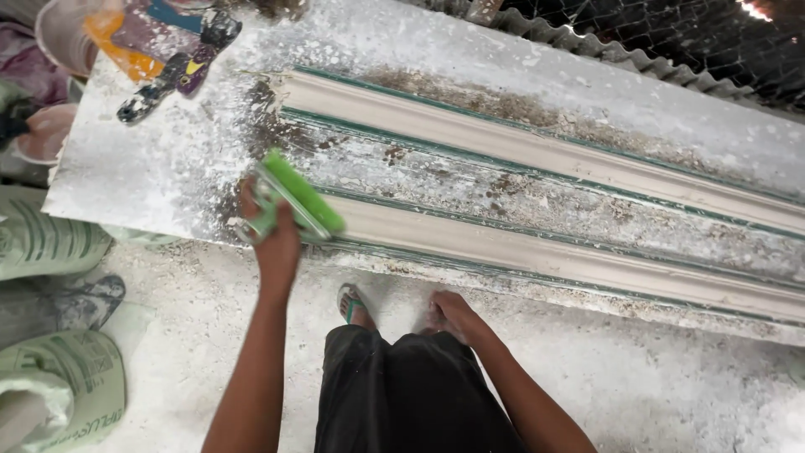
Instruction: The person uses a small green brush to sweep dust and debris off a stack of long, white, ribbed panels. The person moves along the length of the panels, brushing the surface to clear the accumulated dust.
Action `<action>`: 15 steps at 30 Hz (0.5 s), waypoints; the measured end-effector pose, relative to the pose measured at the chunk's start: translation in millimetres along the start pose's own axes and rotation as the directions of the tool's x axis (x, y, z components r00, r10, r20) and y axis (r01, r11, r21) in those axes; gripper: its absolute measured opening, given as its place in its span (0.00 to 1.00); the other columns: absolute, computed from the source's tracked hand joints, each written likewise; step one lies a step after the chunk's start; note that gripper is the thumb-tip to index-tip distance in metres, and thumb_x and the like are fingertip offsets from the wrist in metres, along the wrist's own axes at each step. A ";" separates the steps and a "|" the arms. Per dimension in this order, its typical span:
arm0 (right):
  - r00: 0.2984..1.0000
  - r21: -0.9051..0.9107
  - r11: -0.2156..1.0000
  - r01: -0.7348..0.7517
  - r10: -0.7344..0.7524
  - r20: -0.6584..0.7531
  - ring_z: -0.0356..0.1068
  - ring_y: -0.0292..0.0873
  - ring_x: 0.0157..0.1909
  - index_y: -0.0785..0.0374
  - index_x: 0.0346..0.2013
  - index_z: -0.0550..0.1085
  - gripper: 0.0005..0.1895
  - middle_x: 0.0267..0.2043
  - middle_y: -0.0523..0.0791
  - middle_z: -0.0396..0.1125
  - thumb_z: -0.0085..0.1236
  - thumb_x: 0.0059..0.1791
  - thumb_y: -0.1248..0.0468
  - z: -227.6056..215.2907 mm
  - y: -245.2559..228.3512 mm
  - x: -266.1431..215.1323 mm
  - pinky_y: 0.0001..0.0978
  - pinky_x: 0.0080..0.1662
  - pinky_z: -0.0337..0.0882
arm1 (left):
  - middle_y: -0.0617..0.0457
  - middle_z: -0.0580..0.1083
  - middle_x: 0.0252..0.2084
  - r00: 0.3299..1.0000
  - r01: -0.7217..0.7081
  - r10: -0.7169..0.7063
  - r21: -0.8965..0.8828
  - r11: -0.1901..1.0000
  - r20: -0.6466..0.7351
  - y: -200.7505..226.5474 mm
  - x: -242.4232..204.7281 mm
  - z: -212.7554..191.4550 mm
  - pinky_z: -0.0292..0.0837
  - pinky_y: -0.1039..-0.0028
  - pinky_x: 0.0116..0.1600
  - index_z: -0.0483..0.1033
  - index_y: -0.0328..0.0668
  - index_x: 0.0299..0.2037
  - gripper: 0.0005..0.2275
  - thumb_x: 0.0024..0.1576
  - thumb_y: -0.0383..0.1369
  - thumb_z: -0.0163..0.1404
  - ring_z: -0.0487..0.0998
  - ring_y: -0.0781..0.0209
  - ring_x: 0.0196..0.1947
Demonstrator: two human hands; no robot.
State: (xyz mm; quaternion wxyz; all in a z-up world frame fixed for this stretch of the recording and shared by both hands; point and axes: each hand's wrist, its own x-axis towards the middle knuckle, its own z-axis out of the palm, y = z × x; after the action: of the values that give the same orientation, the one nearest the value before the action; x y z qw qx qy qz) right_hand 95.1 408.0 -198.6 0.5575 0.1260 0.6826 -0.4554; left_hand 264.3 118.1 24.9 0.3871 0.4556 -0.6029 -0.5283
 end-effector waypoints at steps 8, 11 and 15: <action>0.999 -0.466 0.885 0.010 -0.033 -0.041 0.66 0.60 0.67 0.62 0.75 0.55 0.46 0.69 0.61 0.59 0.59 0.51 0.41 -53.3 2.1 -27.3 0.60 0.53 0.74 | 0.25 0.61 0.68 0.917 0.345 -0.314 -0.093 0.934 0.246 -29.4 -42.6 170.8 0.70 0.45 0.61 0.43 0.46 0.76 0.35 0.57 0.30 0.46 0.68 0.25 0.64; 0.977 -0.423 0.880 0.214 -0.201 0.074 0.81 0.50 0.40 0.76 0.54 0.73 0.22 0.39 0.59 0.75 0.52 0.53 0.60 -57.8 -24.4 -48.3 0.42 0.46 0.79 | 0.37 0.67 0.67 0.793 0.423 -0.366 -0.008 0.906 0.486 -16.8 -45.6 197.1 0.72 0.57 0.65 0.52 0.65 0.73 0.34 0.53 0.34 0.46 0.70 0.39 0.65; 0.951 -0.475 0.837 0.272 -0.308 0.001 0.75 0.53 0.48 0.72 0.45 0.76 0.21 0.42 0.58 0.71 0.57 0.53 0.53 -61.9 -73.3 -100.3 0.44 0.47 0.75 | 0.34 0.75 0.51 0.877 0.225 -0.229 0.059 0.973 0.422 -29.6 37.9 140.1 0.80 0.64 0.39 0.49 0.47 0.73 0.27 0.63 0.34 0.42 0.81 0.46 0.42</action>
State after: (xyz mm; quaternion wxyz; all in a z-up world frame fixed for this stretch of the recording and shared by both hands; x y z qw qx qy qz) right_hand 40.0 448.3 -77.7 0.4695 -0.1004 0.8041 -0.3505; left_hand 124.8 120.8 -24.8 0.1798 0.3983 -0.6173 -0.6542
